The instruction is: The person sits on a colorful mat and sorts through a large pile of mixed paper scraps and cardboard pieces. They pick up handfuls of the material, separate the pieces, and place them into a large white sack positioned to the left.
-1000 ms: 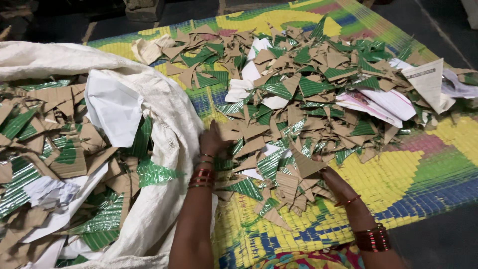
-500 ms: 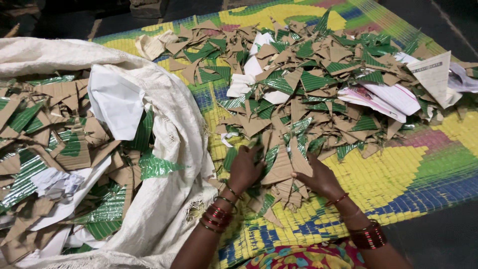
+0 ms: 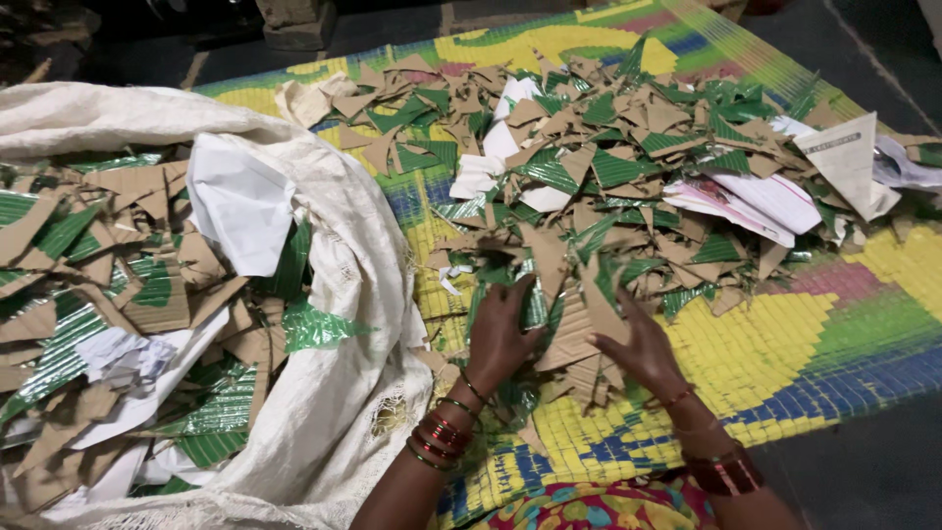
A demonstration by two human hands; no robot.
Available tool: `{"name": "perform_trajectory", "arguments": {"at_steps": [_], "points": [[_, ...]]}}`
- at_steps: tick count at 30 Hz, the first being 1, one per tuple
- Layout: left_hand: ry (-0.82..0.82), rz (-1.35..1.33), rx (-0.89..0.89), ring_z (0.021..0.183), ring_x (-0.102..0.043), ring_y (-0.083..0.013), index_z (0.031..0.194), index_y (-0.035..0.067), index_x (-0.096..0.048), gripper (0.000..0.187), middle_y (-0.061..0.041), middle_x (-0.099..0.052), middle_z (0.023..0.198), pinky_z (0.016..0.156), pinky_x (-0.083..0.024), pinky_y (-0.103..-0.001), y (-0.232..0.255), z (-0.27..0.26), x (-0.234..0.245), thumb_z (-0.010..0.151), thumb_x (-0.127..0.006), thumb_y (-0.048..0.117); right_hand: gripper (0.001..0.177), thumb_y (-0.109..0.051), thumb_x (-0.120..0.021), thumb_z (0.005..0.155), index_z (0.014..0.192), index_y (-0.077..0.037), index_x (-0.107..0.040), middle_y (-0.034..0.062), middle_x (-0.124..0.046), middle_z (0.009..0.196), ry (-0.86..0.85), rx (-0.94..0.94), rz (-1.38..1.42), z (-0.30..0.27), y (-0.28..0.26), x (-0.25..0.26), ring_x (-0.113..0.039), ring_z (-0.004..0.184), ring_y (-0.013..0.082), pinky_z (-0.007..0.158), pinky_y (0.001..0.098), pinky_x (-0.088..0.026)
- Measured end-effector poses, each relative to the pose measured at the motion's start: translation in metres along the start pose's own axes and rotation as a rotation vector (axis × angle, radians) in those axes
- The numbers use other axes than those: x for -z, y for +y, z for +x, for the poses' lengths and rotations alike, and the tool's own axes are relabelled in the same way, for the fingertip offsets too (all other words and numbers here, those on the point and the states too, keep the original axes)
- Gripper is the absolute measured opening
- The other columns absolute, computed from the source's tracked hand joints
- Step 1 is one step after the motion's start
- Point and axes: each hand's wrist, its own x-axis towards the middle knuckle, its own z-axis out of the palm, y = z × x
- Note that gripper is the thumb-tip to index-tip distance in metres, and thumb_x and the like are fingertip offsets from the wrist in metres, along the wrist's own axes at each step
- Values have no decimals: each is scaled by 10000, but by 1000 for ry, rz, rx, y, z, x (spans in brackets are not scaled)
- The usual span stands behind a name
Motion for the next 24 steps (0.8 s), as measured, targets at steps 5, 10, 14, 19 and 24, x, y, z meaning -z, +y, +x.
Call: {"name": "perform_trajectory", "arguments": {"at_steps": [5, 10, 14, 19, 24], "points": [[111, -97, -81, 952, -650, -392, 1413, 175, -598, 785, -183, -635, 1107, 782, -549, -469, 29, 12, 25, 673, -761, -27, 846, -389, -794, 819, 1520, -63, -451, 223, -557, 1468, 316, 236, -113, -9, -1, 38, -663, 1179, 394, 954, 470, -577], [235, -194, -229, 948, -656, -382, 1404, 167, -588, 765, -174, -633, 1115, 774, -544, -445, 51, 30, 62, 695, -693, -99, 733, -373, -842, 841, 1384, 33, -565, 272, -645, 1343, 594, 457, -294, -2, -28, 81, -665, 1148, 434, 964, 483, -550], [291, -159, -143, 896, -664, -343, 1398, 175, -626, 796, -153, -627, 1059, 741, -539, -431, 55, 35, 105, 681, -602, -169, 663, -348, -842, 892, 1364, 39, -584, 271, -665, 1264, 639, 559, -241, -12, -90, 103, -653, 1115, 445, 936, 488, -533], [475, -83, -216, 955, -681, -308, 1411, 160, -620, 764, -117, -643, 1137, 682, -542, -387, 42, 33, 191, 721, -596, -166, 663, -331, -789, 987, 1490, 15, -531, 217, -680, 1333, 490, 837, 124, -13, -196, 92, -685, 1194, 344, 1031, 451, -533], [778, 432, -363, 1019, -649, -294, 1407, 99, -602, 641, -111, -644, 1104, 857, -543, -449, 3, 6, 315, 838, -897, 73, 820, -421, -759, 1035, 1612, -14, -342, 247, -567, 1511, 286, 1106, 400, 25, -311, 25, -642, 1354, 338, 1130, 430, -582]]}}
